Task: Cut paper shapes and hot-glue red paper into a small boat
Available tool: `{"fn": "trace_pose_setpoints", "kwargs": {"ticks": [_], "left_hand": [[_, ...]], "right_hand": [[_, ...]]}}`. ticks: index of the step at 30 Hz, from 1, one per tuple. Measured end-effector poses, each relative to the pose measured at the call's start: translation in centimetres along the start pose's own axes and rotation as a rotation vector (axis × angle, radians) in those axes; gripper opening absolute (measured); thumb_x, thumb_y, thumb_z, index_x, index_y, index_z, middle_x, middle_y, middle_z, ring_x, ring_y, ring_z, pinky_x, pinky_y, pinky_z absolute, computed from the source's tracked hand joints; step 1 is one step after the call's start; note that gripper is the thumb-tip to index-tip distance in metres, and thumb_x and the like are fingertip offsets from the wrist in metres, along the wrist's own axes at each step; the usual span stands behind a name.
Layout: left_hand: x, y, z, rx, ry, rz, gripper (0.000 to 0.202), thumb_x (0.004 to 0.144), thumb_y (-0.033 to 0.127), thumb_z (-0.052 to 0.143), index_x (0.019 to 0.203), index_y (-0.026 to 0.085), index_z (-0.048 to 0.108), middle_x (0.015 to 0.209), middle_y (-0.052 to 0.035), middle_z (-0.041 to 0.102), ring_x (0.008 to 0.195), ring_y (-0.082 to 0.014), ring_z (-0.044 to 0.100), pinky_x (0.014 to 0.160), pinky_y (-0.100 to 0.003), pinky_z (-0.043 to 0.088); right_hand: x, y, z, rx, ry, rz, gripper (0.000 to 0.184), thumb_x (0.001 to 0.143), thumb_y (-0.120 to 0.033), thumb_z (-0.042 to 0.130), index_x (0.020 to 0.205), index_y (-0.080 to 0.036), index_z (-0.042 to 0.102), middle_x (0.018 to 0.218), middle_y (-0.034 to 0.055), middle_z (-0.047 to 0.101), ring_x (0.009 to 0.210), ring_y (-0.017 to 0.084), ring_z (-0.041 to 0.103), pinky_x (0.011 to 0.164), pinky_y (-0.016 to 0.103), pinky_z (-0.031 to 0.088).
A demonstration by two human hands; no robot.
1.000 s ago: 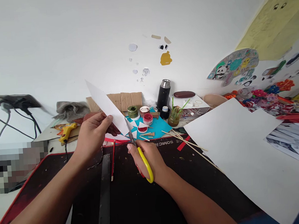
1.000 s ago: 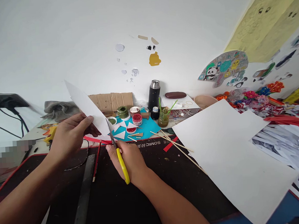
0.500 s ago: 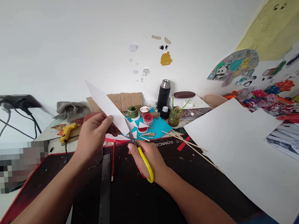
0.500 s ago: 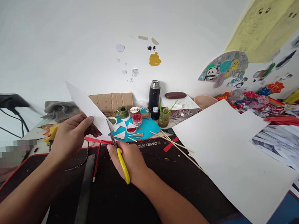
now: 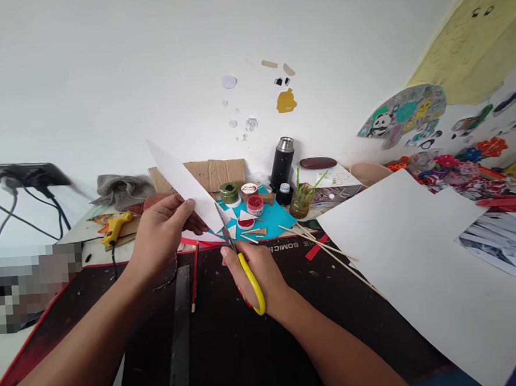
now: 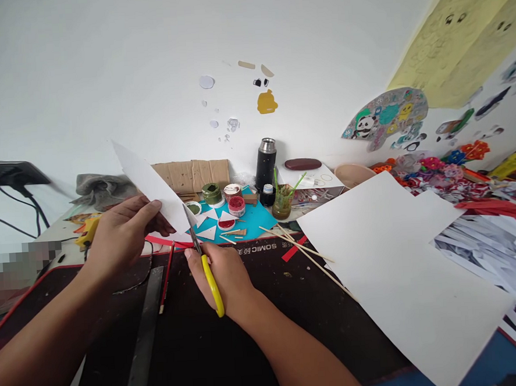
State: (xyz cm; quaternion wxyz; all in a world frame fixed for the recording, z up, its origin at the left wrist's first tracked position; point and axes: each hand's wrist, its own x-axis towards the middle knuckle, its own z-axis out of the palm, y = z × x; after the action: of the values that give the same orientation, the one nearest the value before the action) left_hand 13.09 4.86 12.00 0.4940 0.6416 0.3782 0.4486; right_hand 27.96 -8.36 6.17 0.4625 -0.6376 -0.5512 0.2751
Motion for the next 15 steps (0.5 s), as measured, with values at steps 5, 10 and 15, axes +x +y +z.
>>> {"fn": "trace_pose_setpoints", "kwargs": {"ticks": [5,10,15], "left_hand": [[0.03,-0.21,-0.06,-0.037,-0.004,-0.010,0.026,0.086,0.044,0.075,0.081,0.019,0.070,0.063,-0.0004,0.071,0.058,-0.0179,0.067,0.061,-0.031,0.057],[-0.02,-0.21,-0.16,-0.037,-0.001,-0.021,0.025,0.088,0.042,0.074,0.081,0.019,0.071,0.063,-0.0006,0.071,0.058,-0.0176,0.067,0.062,-0.030,0.058],[0.18,-0.38,-0.26,-0.029,-0.011,-0.020,0.025,0.089,0.043,0.074,0.080,0.019,0.071,0.063,-0.0011,0.071,0.058,-0.0184,0.068,0.062,-0.031,0.058]], "right_hand": [[0.07,-0.09,0.01,0.009,-0.005,0.016,0.036,0.109,-0.047,0.061,0.082,-0.023,0.065,0.074,0.0019,0.071,0.066,0.019,0.064,0.066,0.029,0.042],[0.10,-0.17,-0.04,0.005,0.007,0.009,0.037,0.107,-0.046,0.062,0.077,-0.024,0.059,0.068,0.0001,0.066,0.062,0.017,0.058,0.063,0.029,0.039],[0.09,-0.07,0.08,-0.011,0.003,0.027,0.037,0.107,-0.046,0.063,0.077,-0.024,0.062,0.068,0.0001,0.066,0.061,0.017,0.056,0.062,0.029,0.038]]}}
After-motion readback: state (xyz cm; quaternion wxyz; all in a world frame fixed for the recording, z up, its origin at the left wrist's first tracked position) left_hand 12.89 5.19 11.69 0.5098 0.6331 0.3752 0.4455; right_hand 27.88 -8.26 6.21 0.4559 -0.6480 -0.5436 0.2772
